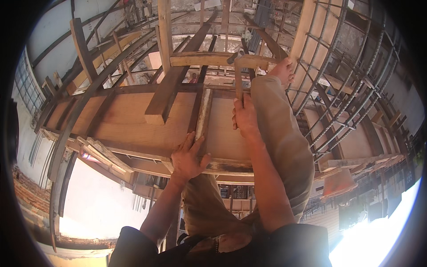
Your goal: The person constructs a wooden form for a concrete beam by positioning a wooden support and securing it with nails using a hammer.
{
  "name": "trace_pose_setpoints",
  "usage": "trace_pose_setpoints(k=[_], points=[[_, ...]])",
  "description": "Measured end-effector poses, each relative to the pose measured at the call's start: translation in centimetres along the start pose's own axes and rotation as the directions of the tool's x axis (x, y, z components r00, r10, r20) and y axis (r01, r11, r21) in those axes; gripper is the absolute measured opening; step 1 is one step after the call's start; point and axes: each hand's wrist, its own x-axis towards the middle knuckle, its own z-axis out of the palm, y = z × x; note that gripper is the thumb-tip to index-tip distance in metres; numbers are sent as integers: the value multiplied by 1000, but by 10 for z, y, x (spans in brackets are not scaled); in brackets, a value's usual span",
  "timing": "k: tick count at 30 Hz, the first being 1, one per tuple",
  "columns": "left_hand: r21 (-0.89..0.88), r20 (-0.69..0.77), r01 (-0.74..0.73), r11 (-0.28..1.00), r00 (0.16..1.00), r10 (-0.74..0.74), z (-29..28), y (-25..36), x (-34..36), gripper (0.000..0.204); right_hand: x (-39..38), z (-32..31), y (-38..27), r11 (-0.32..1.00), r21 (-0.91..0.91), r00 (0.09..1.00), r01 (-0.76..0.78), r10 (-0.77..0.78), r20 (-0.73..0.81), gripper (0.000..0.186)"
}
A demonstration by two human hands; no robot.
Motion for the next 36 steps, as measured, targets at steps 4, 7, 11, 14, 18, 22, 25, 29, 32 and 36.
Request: trace_pose_setpoints(k=[4, 7, 11, 14, 18, 22, 25, 29, 32, 36], points=[[-19, 1, 15, 1000, 1000, -15, -6, 4, 4, 56, -4, 20, -30, 904, -30, 799, 427, -392, -455, 22], [-22, 15, 14, 1000, 1000, -13, -5, 6, 4, 57, 4, 42, 10, 993, -100, 997, -58, 53, -49, 21], [-29, 53, 39, 999, 998, -37, 1, 0, 0, 58, 4, 17, 10, 975, -69, 960, -210, 219, 172, 20], [-20, 25, 54, 998, 998, -53, -1, 2, -3, 58, -12, 9, -18, 987, 94, 990, 134, -138, 36, 25], [-51, -10, 32, 998, 999, -33, -1, 4, -1, 56, -7, 39, -13, 940, -30, 886, 341, -332, -325, 24], [-49, 0, 28, 998, 1000, -28, -1, 4, 4, 56, 21, 25, 9, 964, -215, 962, -160, 201, 185, 21], [-34, 19, 66, 997, 998, -66, 0, 4, -9, 55, 5, 13, -20, 993, -116, 994, 15, -2, 109, 22], [-18, -37, 43, 999, 998, -44, 0, 3, -1, 53, -6, 24, -29, 928, -17, 895, 372, -364, -257, 24], [-39, -34, 36, 999, 999, -37, 1, 5, 1, 52, 14, 44, 21, 925, -179, 839, 334, -379, -390, 22], [-57, -8, 74, 996, 997, -75, 1, 3, -2, 52, 22, 6, 3, 986, -19, 980, -168, 169, 105, 23]])
